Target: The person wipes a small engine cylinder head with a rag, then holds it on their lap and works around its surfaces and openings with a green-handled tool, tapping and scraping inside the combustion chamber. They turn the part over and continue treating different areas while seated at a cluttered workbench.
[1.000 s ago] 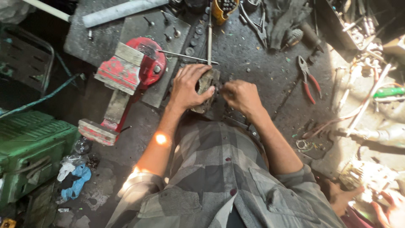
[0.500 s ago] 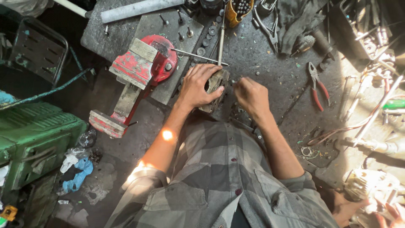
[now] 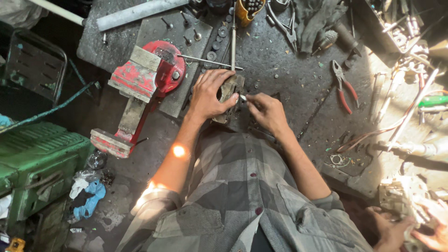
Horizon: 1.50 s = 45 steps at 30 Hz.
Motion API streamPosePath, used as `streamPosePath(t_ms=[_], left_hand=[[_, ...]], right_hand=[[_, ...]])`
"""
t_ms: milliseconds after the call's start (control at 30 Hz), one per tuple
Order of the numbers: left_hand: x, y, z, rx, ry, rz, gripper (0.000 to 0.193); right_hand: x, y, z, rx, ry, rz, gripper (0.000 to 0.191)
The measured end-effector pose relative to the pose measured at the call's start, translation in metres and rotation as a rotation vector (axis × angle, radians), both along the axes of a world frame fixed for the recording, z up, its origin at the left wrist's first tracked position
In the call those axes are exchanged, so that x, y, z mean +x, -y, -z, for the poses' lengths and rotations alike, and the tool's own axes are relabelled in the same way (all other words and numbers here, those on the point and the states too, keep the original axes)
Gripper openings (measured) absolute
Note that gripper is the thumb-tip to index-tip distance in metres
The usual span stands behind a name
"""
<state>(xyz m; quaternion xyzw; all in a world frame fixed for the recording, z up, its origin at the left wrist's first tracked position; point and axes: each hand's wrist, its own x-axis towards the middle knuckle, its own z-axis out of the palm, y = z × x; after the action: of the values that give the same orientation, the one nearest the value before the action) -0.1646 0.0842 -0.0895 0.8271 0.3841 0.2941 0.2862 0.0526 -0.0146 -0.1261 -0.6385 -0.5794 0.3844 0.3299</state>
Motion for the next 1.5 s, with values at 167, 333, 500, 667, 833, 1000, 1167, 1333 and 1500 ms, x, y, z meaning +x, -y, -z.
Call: streamPosePath(t_ms=[167,333,500,667,833,1000,1167,1333,1500], left_hand=[[0.002,0.0,-0.001,0.009,-0.006,-0.009,0.057],[0.002,0.001,-0.001,0.016,-0.011,-0.001,0.058],[0.003,0.0,0.0,0.027,-0.007,-0.004,0.058],[0.002,0.0,0.0,0.017,-0.009,-0.005,0.057],[0.002,-0.001,0.001,0.021,-0.009,0.002,0.057],[0.002,0.0,0.002,0.031,-0.018,-0.002,0.056],[0.002,-0.001,0.002,0.025,-0.01,-0.001,0.057],[0.003,-0.001,0.0,0.022,-0.005,0.001,0.056],[0.003,0.0,0.0,0.012,0.006,0.003,0.057]], right_hand=[[-0.001,-0.001,0.001,0.274,-0.072,0.0,0.018],[-0.004,-0.004,-0.003,0.181,0.076,-0.058,0.016],[-0.006,-0.005,-0.004,0.108,-0.049,-0.048,0.015],[-0.006,-0.006,-0.004,0.172,-0.035,-0.123,0.014],[-0.011,-0.004,-0.007,0.182,0.04,-0.05,0.012],[-0.015,-0.002,-0.006,0.199,0.077,0.008,0.012],[-0.016,-0.004,-0.002,0.209,0.07,0.104,0.012],[-0.019,-0.002,-0.005,0.204,-0.009,-0.014,0.013],[-0.021,-0.001,-0.014,0.211,0.048,0.061,0.01]])
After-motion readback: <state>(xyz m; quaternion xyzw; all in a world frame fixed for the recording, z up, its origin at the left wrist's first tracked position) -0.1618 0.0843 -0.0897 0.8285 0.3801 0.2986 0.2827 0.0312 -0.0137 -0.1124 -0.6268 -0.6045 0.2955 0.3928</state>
